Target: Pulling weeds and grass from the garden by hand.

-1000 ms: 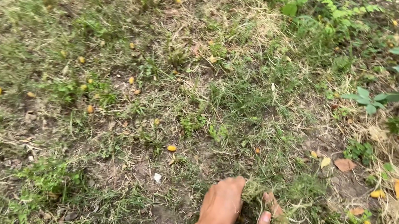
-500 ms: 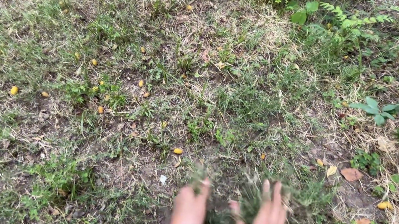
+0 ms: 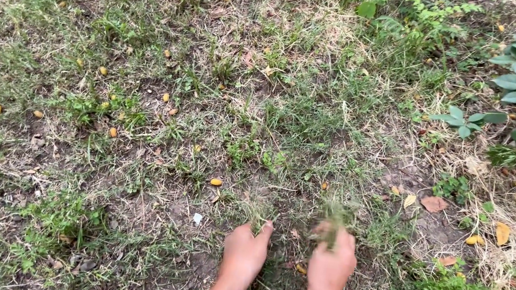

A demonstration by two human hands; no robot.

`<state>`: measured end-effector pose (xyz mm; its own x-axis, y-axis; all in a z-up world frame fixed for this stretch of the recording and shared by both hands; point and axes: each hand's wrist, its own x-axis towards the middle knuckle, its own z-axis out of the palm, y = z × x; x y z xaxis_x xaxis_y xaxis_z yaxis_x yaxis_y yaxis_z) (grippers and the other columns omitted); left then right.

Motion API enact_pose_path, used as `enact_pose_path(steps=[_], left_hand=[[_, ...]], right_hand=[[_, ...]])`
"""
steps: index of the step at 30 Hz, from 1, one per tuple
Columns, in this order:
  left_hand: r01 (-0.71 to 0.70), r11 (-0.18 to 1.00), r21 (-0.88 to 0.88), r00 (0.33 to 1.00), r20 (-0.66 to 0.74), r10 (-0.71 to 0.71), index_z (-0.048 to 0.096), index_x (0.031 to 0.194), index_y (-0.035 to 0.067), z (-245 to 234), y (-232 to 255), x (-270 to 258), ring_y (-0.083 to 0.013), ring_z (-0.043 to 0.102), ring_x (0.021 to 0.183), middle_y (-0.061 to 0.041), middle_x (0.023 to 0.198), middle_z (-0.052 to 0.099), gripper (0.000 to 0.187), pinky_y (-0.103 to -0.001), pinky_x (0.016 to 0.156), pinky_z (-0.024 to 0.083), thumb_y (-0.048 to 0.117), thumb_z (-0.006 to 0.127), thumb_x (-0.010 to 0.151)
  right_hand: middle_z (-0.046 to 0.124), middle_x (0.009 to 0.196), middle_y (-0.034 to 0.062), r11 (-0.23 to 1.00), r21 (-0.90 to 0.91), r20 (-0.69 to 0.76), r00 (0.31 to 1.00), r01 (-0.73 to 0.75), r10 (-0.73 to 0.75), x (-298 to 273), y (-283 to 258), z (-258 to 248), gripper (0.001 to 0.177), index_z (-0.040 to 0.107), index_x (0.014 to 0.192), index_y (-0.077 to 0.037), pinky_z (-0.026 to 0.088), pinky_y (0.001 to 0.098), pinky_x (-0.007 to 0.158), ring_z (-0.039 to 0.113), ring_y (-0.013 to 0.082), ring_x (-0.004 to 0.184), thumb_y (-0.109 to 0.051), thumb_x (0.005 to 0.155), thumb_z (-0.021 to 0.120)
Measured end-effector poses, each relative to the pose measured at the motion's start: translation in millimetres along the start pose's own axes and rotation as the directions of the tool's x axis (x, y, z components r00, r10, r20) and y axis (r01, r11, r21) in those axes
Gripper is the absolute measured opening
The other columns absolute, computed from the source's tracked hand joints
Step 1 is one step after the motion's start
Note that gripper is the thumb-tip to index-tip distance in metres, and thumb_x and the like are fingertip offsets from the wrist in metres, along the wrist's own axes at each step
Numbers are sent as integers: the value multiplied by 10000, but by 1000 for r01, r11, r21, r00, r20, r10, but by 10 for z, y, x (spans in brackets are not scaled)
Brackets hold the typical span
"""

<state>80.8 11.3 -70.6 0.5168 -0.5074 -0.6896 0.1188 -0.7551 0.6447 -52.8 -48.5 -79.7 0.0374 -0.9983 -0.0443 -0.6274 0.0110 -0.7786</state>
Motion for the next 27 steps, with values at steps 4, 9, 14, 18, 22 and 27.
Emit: enact_pose_path(steps=[4, 9, 14, 18, 22, 27], left_hand=[[-171, 982, 79, 979, -96, 179, 516, 1413, -59, 264, -417, 406, -275, 723, 849, -222, 1003, 709, 681, -441, 885, 553, 458, 635, 986], [-118, 982, 149, 993, 45, 112, 589, 1399, 92, -46, 292, -410, -300, 711, 728, -131, 836, 704, 477, -484, 813, 573, 350, 571, 998], [-374, 870, 321, 928, 126, 352, 625, 1208, 58, -45, 510, -584, -223, 653, 1069, -60, 1103, 654, 280, -404, 947, 545, 132, 650, 939], [-589, 633, 503, 791, 199, 578, 433, 1417, 74, 57, 560, -595, -319, 395, 1343, -136, 1477, 406, 783, -488, 1111, 343, 7, 789, 722], [-703, 476, 528, 663, 246, 707, 438, 1425, 56, 429, 232, -367, -376, 322, 1393, -150, 1524, 364, 715, -593, 1114, 270, -108, 681, 772], [-721, 495, 484, 678, 345, 649, 427, 1432, 56, 278, 305, -628, -376, 349, 1389, -136, 1500, 396, 726, -607, 1110, 287, -123, 635, 760]], right_hand=[[703, 864, 37, 917, 344, 24, 978, -203, 208, -67, -127, -98, 137, 691, 1005, -74, 531, 326, 740, 637, 151, 784, -97, 1013, 556], [637, 815, 36, 771, 616, 39, 983, -163, 177, -316, 601, -102, 188, 662, 990, -49, 516, 312, 807, 581, 149, 743, -196, 1052, 561], [636, 873, 92, 801, 550, -56, 947, -235, 316, -309, 226, -514, 239, 657, 1019, -27, 403, 447, 691, 479, 236, 711, -234, 1078, 553], [544, 1295, 171, 992, -111, -322, 947, -53, 14, 19, 415, -827, 353, 660, 1247, -82, 346, 574, 969, 401, 355, 1142, -357, 1033, 603], [311, 1629, 180, 891, -454, -223, 969, -4, -109, 309, 338, -749, 905, 432, 1516, -88, 168, 709, 1086, 204, 430, 1456, -559, 822, 775], [299, 1636, 102, 862, -505, -152, 987, -40, -43, 193, 65, -484, 1048, 331, 1554, -130, 98, 685, 1115, 195, 406, 1474, -572, 727, 799]])
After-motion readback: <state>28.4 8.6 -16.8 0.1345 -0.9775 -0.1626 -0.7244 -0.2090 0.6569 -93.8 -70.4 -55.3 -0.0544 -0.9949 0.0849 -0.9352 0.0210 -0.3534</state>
